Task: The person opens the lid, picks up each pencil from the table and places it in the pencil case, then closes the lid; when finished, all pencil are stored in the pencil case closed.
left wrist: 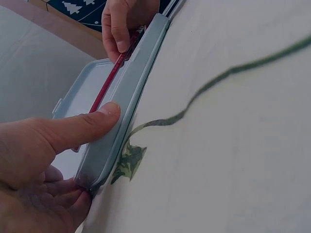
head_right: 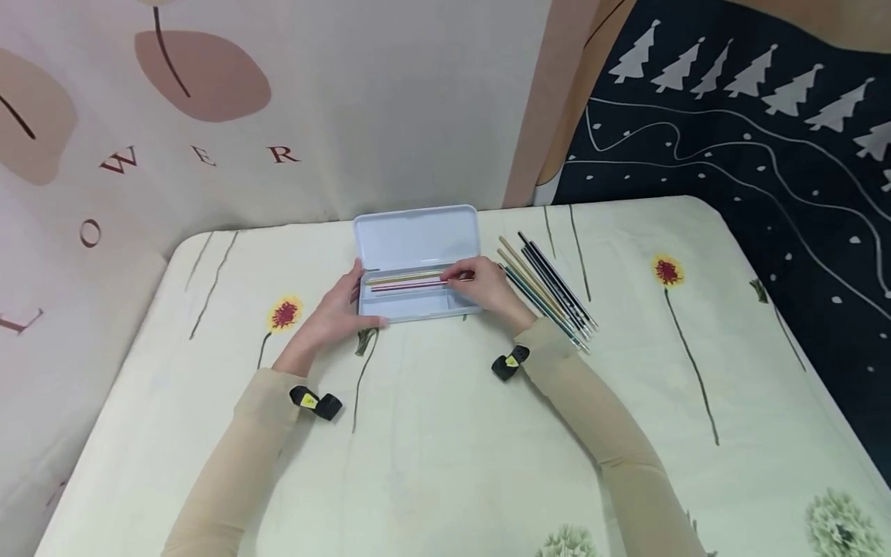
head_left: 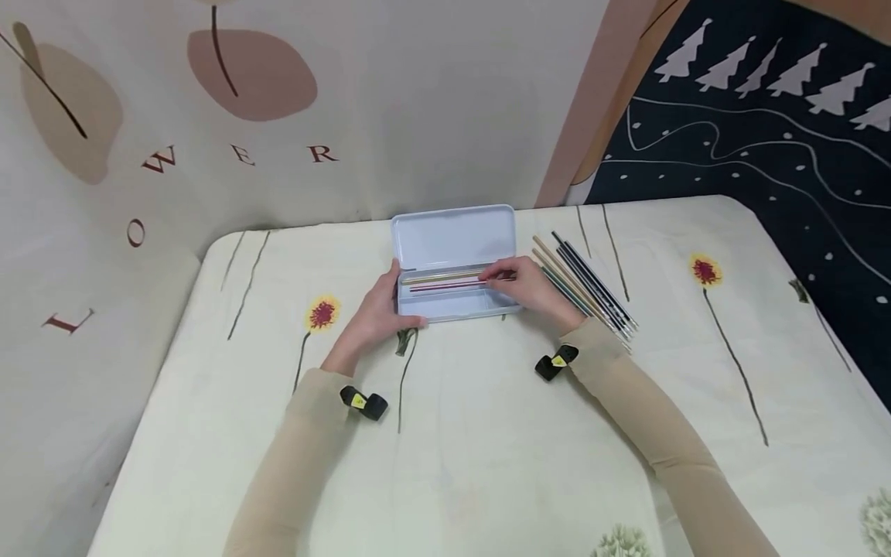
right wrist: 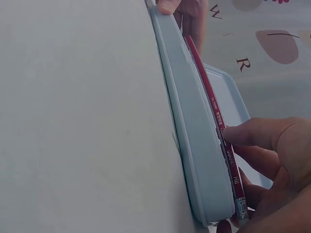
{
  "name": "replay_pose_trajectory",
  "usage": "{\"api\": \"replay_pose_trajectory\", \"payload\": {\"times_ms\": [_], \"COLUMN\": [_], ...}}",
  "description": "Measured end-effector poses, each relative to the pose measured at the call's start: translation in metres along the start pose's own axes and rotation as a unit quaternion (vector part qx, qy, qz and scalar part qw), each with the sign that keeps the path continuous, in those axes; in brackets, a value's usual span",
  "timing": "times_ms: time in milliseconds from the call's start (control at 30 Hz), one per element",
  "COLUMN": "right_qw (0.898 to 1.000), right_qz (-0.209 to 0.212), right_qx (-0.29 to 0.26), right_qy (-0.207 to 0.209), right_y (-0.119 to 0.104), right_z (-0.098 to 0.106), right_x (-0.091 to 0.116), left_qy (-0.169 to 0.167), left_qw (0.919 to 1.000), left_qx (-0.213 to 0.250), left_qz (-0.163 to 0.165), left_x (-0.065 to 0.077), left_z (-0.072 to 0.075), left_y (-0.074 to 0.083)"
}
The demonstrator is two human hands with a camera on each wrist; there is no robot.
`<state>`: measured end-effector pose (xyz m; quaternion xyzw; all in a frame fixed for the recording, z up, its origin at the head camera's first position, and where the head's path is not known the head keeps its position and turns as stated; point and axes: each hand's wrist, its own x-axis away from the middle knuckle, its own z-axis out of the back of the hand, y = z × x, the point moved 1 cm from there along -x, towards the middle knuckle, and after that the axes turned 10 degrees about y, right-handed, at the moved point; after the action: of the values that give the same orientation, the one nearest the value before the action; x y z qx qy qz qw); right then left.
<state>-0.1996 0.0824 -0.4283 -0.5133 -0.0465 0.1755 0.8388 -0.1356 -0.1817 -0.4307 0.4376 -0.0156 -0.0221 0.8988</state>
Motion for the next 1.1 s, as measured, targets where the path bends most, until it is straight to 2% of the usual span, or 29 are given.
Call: {"api": "replay_pose_trajectory", "payload": {"times_ms": [333,633,800,1100], "right_qw": [1.000,1.000,1.000,0.998], "right_qz": [-0.008,-0.008,0.001,-0.042], "right_qx": [0.025,0.001,0.002,0.003], "right_qy": [-0.008,0.000,0.018,0.048], "right_y": [0.001,0.000,0.000,-0.008], "right_z": [-0.004,0.001,0.011,0.040], "right_x": [-0.002,-0.002,-0.001,0.001], "left_qy": [0.002,0.003,-0.001,0.002], "left_qw": [1.0000,1.0000,1.0000,1.0000], "left_qx": [0.005,0.008,0.007,-0.005], "left_qz": [-0.004,-0.002,-0.002,-0.004], "left_x": [0.002,0.000,-0.001,0.000], "left_z": [0.002,0.000,0.001,0.002], "left_y": [-0.001,0.000,0.002,0.002]}}
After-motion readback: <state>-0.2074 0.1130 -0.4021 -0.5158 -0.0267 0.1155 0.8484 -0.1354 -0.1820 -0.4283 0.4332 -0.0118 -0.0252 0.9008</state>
